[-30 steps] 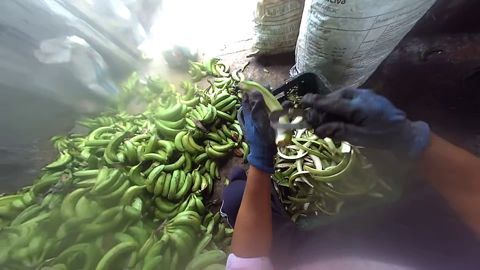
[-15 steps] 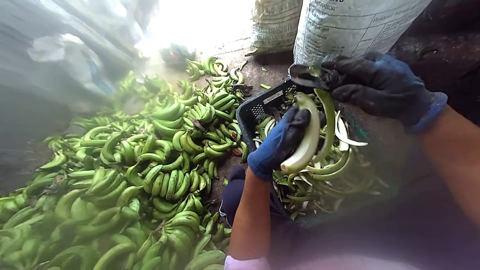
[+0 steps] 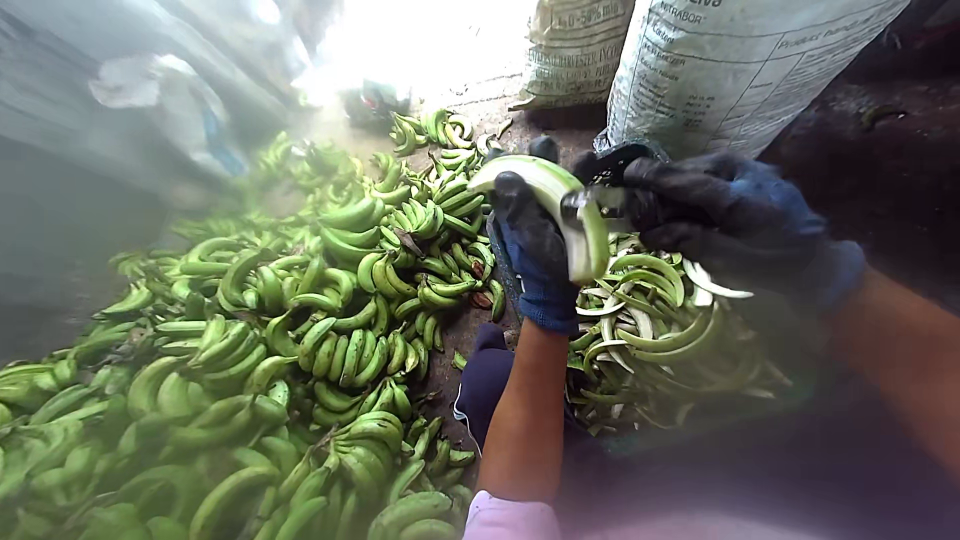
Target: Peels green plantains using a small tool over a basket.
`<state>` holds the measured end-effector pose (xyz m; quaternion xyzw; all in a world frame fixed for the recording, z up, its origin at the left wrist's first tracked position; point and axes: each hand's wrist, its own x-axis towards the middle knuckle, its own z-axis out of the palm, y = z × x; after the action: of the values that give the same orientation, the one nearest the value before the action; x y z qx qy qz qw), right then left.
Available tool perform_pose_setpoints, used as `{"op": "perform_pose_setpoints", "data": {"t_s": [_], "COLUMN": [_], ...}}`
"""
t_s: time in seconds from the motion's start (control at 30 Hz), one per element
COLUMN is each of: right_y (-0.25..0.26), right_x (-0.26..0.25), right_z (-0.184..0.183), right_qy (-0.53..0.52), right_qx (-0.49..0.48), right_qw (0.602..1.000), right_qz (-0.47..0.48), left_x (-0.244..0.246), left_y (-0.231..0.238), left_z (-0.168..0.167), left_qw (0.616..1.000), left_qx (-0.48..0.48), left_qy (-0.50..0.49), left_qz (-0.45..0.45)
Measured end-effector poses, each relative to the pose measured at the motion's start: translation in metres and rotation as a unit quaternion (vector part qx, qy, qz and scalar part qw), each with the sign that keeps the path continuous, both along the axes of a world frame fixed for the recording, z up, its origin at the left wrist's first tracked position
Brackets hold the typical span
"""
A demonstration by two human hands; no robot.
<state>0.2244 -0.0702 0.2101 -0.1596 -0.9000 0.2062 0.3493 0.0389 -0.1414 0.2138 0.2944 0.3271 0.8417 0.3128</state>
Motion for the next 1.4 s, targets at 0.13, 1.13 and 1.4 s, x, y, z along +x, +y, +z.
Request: {"op": "perform_pose_setpoints", "data": {"t_s": [0.13,1.13,1.4], "right_y": [0.027,0.004,0.012], "right_x": [0.015,-0.009,-0.002], "right_z": [0.011,-0.002,-0.011], "right_qy": [-0.006,-0.041,-0.061], "right_qx": [-0.113,0.005,0.007], "right_qw": [0.993,0.999,0.998], "right_qz": [0.045,-0.016,-0.015], "left_x": [0.009,-0.001,0.005], "left_y": [-0.031,-0.004,-0.016], "left_z": [0.014,-0.014,-0.008], "left_qw": [0.96,0.993,0.941], "left_qx": [-0.134,-0.017,-0.275], "left_qy": [0.175,-0.02,0.192], "left_qz": [-0.171,-0.118,-0.049]}}
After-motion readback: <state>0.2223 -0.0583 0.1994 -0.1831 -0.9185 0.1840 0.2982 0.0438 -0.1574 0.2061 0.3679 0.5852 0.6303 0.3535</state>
